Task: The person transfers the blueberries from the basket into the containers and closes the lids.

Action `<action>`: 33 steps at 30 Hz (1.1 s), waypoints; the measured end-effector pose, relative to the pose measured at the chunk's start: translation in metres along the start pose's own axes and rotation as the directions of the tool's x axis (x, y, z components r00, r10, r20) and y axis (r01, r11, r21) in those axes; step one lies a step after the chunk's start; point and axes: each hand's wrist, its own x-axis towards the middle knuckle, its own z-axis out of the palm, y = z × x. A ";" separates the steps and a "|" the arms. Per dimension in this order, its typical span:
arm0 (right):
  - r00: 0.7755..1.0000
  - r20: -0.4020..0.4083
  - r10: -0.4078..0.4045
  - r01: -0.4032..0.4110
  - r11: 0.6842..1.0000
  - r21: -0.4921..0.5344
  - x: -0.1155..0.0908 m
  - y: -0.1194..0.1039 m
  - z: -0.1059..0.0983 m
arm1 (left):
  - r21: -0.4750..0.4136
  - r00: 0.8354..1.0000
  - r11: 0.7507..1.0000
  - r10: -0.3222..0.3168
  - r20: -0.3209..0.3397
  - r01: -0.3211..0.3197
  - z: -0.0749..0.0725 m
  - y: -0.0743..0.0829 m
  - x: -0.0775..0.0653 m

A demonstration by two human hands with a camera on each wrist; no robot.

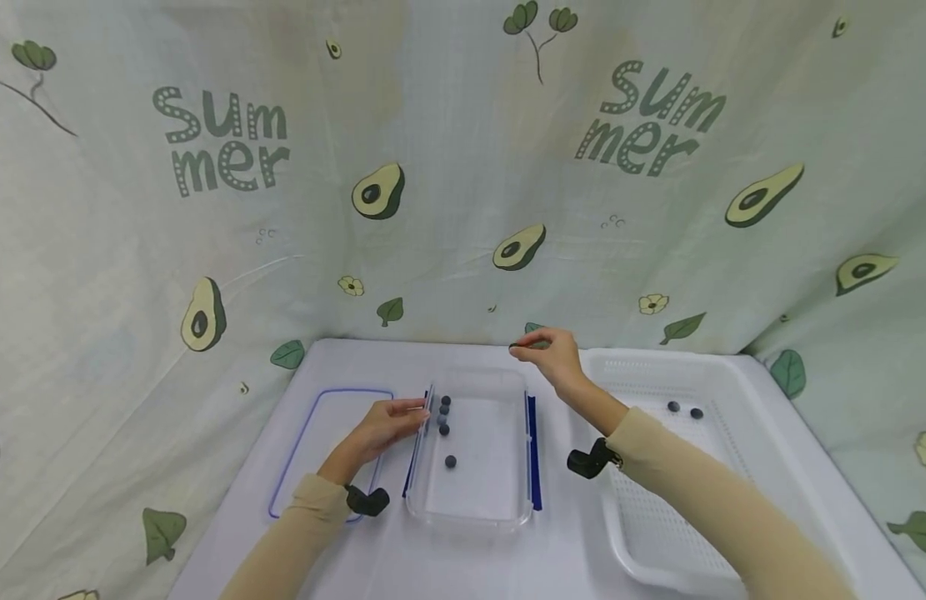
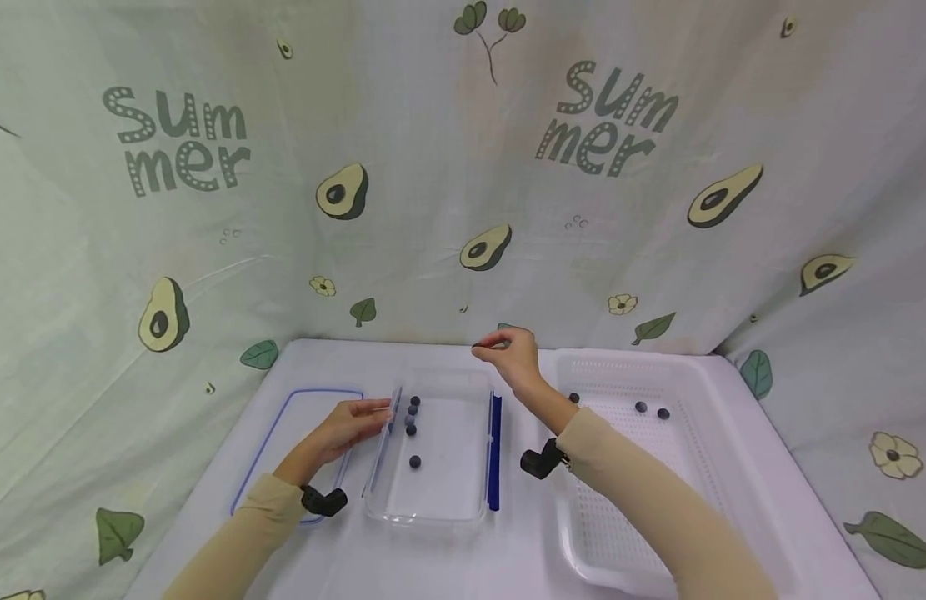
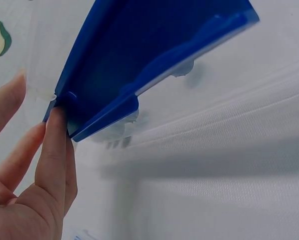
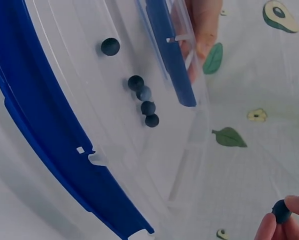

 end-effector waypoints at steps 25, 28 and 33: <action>1.000 -0.015 -0.024 0.024 1.000 -0.005 0.004 0.015 0.067 | 0.017 1.000 1.000 -0.018 -0.012 0.019 -0.005 -0.001 0.003; 0.999 -0.030 -0.012 0.012 1.000 -0.011 0.004 0.017 0.074 | 0.015 1.000 1.000 -0.013 -0.009 0.014 -0.005 -0.002 0.002; 0.999 -0.041 0.002 -0.003 1.000 -0.020 0.002 0.020 0.085 | -0.005 1.000 1.000 -0.016 0.000 0.016 -0.004 -0.004 0.003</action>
